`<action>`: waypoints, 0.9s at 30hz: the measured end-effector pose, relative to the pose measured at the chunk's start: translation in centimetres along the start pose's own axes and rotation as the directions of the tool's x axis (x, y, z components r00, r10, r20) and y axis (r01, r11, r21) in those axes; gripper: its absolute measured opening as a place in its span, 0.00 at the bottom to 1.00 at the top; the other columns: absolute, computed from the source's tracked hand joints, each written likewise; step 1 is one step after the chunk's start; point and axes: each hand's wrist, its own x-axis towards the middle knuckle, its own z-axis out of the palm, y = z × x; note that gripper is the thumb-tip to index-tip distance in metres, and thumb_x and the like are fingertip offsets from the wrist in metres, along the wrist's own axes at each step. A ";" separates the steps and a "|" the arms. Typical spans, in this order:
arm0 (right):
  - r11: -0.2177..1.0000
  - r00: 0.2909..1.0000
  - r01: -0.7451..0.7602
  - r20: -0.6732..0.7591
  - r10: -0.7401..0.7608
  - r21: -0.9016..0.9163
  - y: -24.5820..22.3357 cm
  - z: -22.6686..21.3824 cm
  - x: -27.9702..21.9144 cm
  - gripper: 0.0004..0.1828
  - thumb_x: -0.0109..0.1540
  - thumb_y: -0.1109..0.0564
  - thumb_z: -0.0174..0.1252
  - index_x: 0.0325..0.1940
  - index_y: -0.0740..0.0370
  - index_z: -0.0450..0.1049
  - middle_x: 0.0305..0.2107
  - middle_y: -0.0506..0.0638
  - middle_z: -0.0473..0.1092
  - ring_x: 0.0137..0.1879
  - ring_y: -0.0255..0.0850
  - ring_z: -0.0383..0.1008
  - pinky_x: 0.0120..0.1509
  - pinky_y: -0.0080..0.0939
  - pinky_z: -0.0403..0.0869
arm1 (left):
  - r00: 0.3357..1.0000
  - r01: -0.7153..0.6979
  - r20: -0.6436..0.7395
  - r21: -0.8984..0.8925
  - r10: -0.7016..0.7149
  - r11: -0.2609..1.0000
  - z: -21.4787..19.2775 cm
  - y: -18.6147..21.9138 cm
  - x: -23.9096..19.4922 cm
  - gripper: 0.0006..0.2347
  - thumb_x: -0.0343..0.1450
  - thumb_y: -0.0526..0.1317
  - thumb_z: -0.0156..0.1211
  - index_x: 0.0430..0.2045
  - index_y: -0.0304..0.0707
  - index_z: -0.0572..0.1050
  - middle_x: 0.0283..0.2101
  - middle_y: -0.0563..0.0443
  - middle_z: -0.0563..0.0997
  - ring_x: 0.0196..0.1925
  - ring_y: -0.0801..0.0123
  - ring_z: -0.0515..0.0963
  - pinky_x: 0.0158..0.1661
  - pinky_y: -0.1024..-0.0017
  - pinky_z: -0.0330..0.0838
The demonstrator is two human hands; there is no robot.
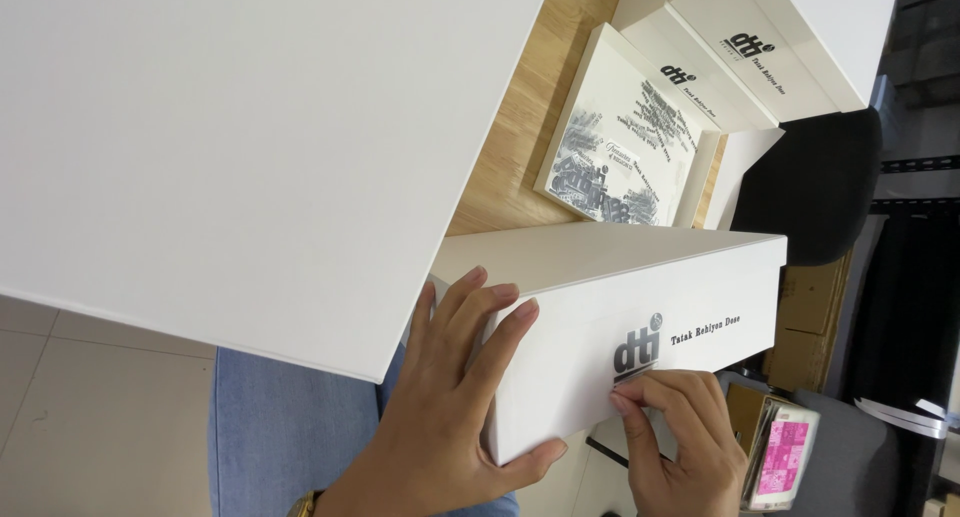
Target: Applying small adhesive labels to the sides of white cardboard box lids
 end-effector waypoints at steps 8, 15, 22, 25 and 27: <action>0.993 0.994 -0.081 0.068 0.087 -0.085 0.9 0.3 -0.7 0.02 0.65 0.61 0.57 0.38 0.59 0.75 0.34 0.45 0.72 0.43 0.43 0.67 0.43 0.39 0.69 | 1.000 -0.018 0.002 0.013 0.018 1.000 -0.1 -0.1 0.0 0.41 0.65 0.55 0.74 0.69 0.42 0.55 0.68 0.41 0.63 0.77 0.39 0.60 0.72 0.36 0.53; 0.999 0.991 -0.039 0.128 0.042 -0.024 2.0 0.4 -1.0 0.03 0.67 0.62 0.52 0.40 0.61 0.71 0.34 0.47 0.69 0.43 0.44 0.65 0.45 0.39 0.68 | 1.000 -0.010 0.009 0.002 0.010 1.000 -0.1 0.0 0.1 0.42 0.65 0.54 0.75 0.70 0.42 0.55 0.69 0.42 0.62 0.77 0.40 0.59 0.72 0.35 0.52; 0.998 0.992 -0.064 0.104 0.065 -0.011 2.1 0.8 -1.2 0.04 0.68 0.63 0.50 0.39 0.61 0.69 0.33 0.47 0.67 0.42 0.44 0.64 0.43 0.39 0.67 | 1.000 -0.019 0.003 0.019 0.019 1.000 -0.2 0.1 0.1 0.41 0.65 0.54 0.74 0.69 0.40 0.55 0.68 0.41 0.63 0.77 0.40 0.60 0.72 0.35 0.54; 0.997 0.993 -0.079 0.087 0.080 -0.008 1.9 1.0 -1.2 0.04 0.68 0.64 0.50 0.39 0.61 0.69 0.33 0.47 0.68 0.43 0.43 0.64 0.41 0.38 0.67 | 1.000 -0.019 0.008 0.016 0.019 1.000 -0.2 0.0 0.1 0.41 0.65 0.54 0.74 0.69 0.41 0.55 0.68 0.41 0.63 0.77 0.40 0.60 0.72 0.36 0.55; 0.996 0.993 -0.087 0.080 0.087 -0.002 1.9 1.1 -1.3 0.04 0.67 0.64 0.50 0.38 0.61 0.69 0.33 0.47 0.68 0.43 0.43 0.65 0.41 0.38 0.67 | 1.000 -0.019 0.011 0.012 0.019 1.000 -0.2 0.0 0.1 0.41 0.66 0.54 0.74 0.70 0.41 0.55 0.68 0.41 0.62 0.77 0.40 0.59 0.72 0.36 0.55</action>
